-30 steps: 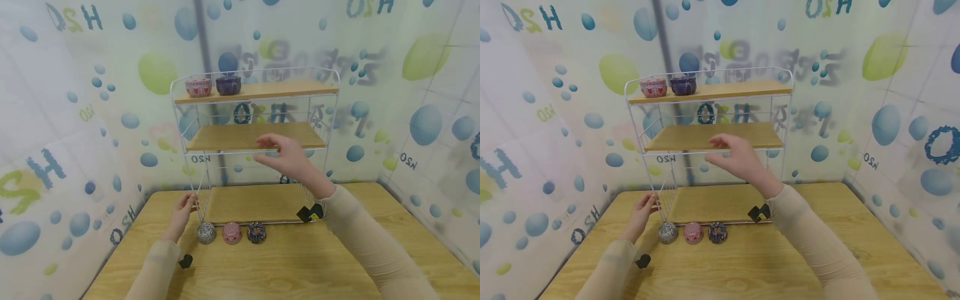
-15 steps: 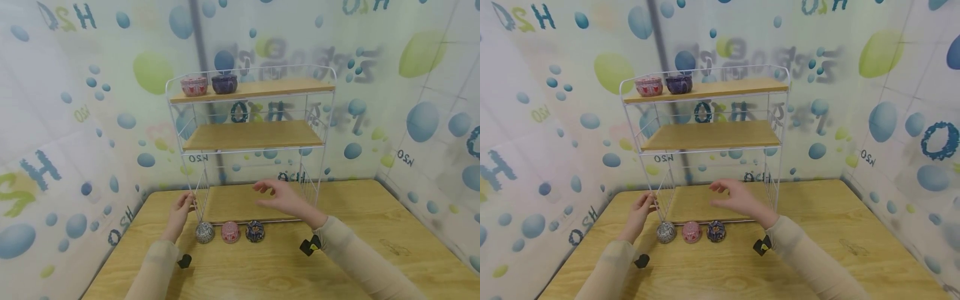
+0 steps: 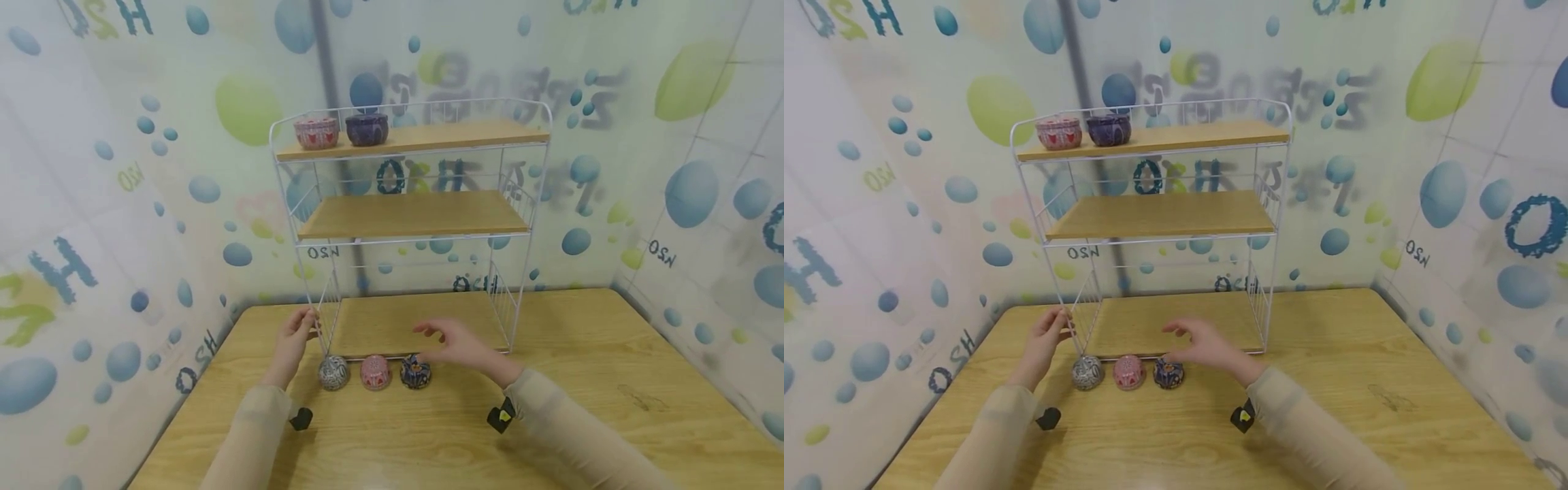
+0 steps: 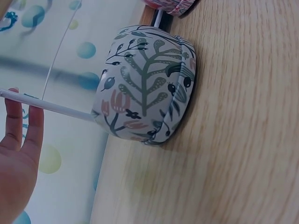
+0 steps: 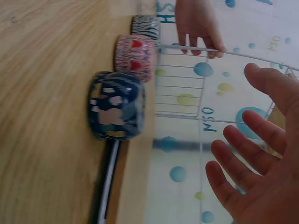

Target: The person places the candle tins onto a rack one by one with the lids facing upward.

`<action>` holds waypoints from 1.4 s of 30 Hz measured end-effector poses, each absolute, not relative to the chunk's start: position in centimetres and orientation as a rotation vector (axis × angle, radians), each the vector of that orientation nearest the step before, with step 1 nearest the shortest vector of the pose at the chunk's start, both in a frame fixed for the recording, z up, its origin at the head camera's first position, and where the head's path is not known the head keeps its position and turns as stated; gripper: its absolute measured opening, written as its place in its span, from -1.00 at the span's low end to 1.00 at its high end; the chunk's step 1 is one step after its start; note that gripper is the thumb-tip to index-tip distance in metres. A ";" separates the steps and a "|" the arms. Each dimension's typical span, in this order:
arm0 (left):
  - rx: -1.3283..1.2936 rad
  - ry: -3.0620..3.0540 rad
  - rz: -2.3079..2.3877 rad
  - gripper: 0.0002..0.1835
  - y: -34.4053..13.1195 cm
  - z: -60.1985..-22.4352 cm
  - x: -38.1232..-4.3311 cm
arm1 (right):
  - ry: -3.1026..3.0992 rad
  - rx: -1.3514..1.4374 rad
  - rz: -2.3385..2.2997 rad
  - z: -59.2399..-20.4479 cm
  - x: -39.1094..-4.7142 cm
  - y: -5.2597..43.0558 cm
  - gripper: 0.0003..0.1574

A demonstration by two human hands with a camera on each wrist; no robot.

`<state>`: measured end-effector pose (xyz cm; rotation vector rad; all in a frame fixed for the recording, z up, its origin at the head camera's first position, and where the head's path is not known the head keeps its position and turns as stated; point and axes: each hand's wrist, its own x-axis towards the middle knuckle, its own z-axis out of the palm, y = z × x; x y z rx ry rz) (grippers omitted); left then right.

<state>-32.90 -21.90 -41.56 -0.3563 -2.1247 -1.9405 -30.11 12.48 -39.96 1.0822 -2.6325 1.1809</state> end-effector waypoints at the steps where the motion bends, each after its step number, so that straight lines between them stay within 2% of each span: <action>1: -0.356 -2.124 -1.939 -0.79 -21.9 -41.6 -32.9 | -2.634 1.090 1.180 -40.4 -30.3 12.4 -0.32; 14: -0.311 -2.127 -1.965 -0.80 -22.0 -41.6 -32.8 | -2.768 1.049 1.243 -44.1 -30.7 11.7 -0.22; 27: -0.343 -2.111 -1.956 -0.79 -21.9 -41.5 -32.8 | -2.797 0.992 1.197 -45.2 -31.2 11.1 -0.19; 42: -0.328 -2.111 -1.976 -0.81 -21.7 -41.7 -32.9 | -2.831 0.966 1.146 -45.6 -31.4 11.0 -0.24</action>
